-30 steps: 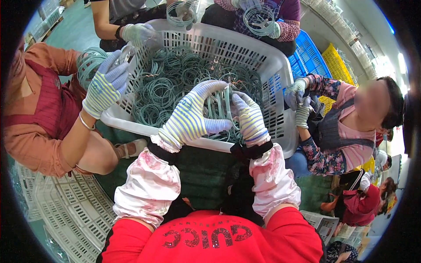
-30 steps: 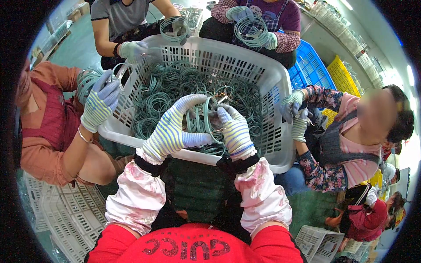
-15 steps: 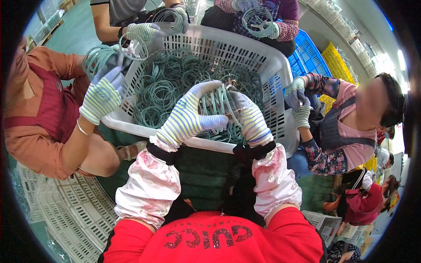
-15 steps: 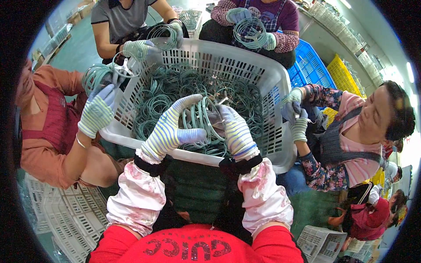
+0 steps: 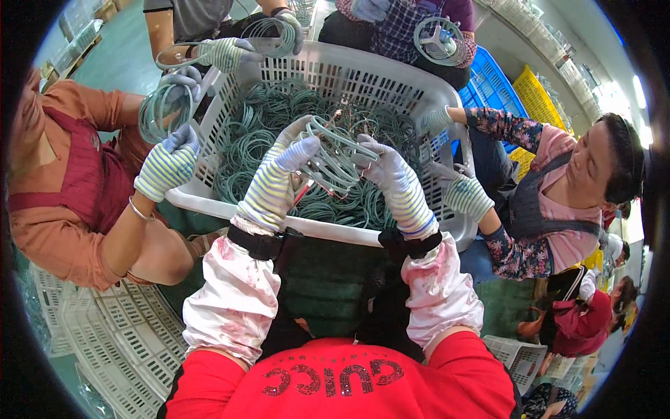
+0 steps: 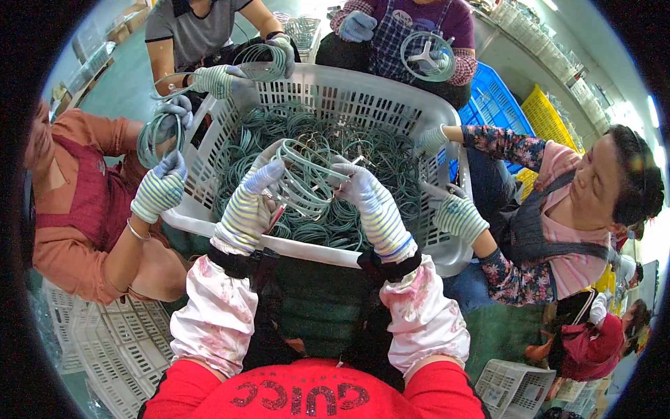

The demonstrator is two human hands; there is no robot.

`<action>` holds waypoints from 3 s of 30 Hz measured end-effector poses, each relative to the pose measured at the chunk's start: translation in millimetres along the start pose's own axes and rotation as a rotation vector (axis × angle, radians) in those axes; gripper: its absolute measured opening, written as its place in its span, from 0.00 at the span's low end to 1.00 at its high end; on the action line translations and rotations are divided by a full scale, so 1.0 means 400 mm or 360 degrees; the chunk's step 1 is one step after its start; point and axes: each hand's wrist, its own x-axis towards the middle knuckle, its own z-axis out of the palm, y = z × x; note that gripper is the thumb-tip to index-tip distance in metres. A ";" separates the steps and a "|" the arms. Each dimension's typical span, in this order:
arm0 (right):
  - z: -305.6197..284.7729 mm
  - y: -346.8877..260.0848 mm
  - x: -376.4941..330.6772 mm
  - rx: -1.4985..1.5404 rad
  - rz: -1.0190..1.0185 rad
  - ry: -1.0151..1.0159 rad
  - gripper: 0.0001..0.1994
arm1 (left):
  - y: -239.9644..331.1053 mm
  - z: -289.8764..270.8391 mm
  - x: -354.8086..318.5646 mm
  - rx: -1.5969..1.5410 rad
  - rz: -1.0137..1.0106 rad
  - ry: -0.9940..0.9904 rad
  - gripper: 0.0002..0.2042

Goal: Workers are sorting and organizing metal wire rings from a central basket into smaller containers or groups.

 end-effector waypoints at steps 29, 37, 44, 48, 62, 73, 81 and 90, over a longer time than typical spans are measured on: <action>0.051 -0.111 -0.100 -0.1420 -0.0183 -0.0208 0.16 | -0.015 0.021 -0.026 -0.0245 -0.0394 0.0004 0.21; 0.053 -0.114 -0.099 -0.0898 -0.0080 -0.0291 0.17 | -0.002 0.021 -0.025 -0.0294 -0.0461 -0.0103 0.22; 0.078 -0.105 -0.098 -0.0847 -0.0051 -0.0144 0.11 | 0.008 0.032 -0.050 -0.0185 -0.0367 -0.0034 0.25; 0.054 -0.102 -0.122 -0.0788 -0.0083 -0.0030 0.18 | -0.004 0.044 -0.047 -0.0187 -0.0368 -0.0089 0.25; -0.367 0.394 0.076 -0.2585 0.0337 -0.0869 0.26 | -0.006 0.030 -0.035 -0.0273 -0.0057 0.0140 0.23; -0.442 0.542 0.140 -0.2764 0.0356 -0.0943 0.24 | -0.012 0.059 0.011 -0.0347 -0.0140 0.0119 0.32; -0.487 0.560 0.131 -0.3006 0.0354 -0.0808 0.23 | -0.020 0.064 0.005 -0.0169 -0.0130 0.0081 0.31; -0.218 0.274 0.083 -0.3047 0.0478 -0.0718 0.16 | 0.011 0.018 -0.016 -0.0240 0.0014 0.0286 0.23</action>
